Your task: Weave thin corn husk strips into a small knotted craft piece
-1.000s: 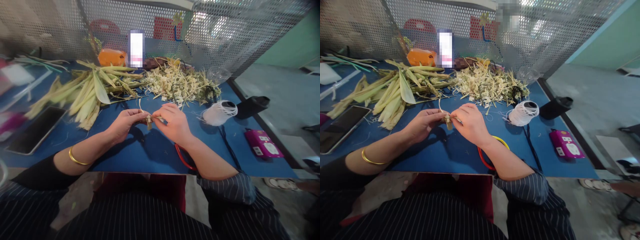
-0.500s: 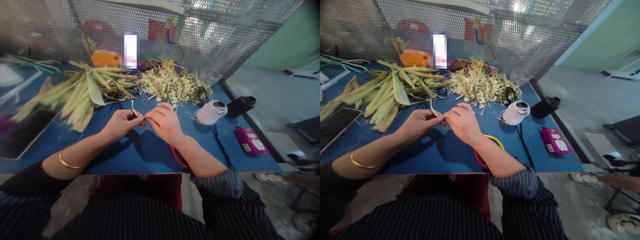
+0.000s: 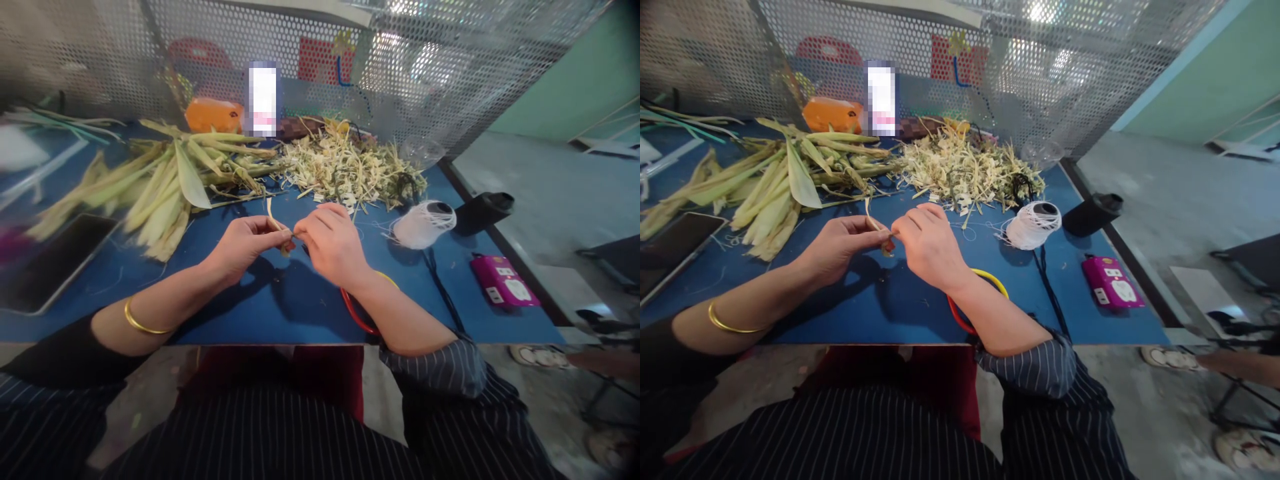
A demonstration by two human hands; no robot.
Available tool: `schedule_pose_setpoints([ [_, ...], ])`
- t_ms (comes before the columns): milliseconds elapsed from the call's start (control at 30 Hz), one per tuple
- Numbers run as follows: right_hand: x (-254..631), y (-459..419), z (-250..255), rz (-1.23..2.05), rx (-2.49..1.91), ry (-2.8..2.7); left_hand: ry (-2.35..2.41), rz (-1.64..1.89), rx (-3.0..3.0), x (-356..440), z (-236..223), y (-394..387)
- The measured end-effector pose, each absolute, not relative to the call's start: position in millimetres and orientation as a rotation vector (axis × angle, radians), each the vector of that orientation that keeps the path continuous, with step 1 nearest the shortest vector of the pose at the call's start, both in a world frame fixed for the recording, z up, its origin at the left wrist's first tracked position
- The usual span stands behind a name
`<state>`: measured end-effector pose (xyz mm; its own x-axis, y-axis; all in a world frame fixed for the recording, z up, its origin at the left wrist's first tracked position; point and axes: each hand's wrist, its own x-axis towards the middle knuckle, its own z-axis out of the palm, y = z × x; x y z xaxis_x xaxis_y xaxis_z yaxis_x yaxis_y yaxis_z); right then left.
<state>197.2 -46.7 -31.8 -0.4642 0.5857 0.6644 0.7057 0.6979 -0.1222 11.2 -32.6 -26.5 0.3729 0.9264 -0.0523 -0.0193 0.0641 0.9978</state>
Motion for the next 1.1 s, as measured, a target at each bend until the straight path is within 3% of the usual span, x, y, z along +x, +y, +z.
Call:
schedule_pose_setpoints([
  [333, 195, -46, -35, -0.251, -1.014, -2.2, 0.963, 0.782, 1.417, 8, -23, -29],
  [500, 204, -48, -20, -0.043, -1.103, -2.205, 1.09, 0.898, 1.524, 8, -24, -29],
  [667, 253, -90, -1, 0.056, -1.514, -2.007, 1.095, 1.063, 1.331, 2, -30, -17],
  [833, 277, -137, -34, 0.086, -1.916, -2.22, 1.055, 1.129, 1.197, 3, -32, -14],
  [967, 271, -148, -59, 0.065, -1.893, -2.138, 1.068, 1.069, 1.165, 5, -33, -17],
  [1100, 267, -148, -49, 0.163, -1.756, -2.244, 1.063, 1.033, 1.161, 5, -33, -16],
])
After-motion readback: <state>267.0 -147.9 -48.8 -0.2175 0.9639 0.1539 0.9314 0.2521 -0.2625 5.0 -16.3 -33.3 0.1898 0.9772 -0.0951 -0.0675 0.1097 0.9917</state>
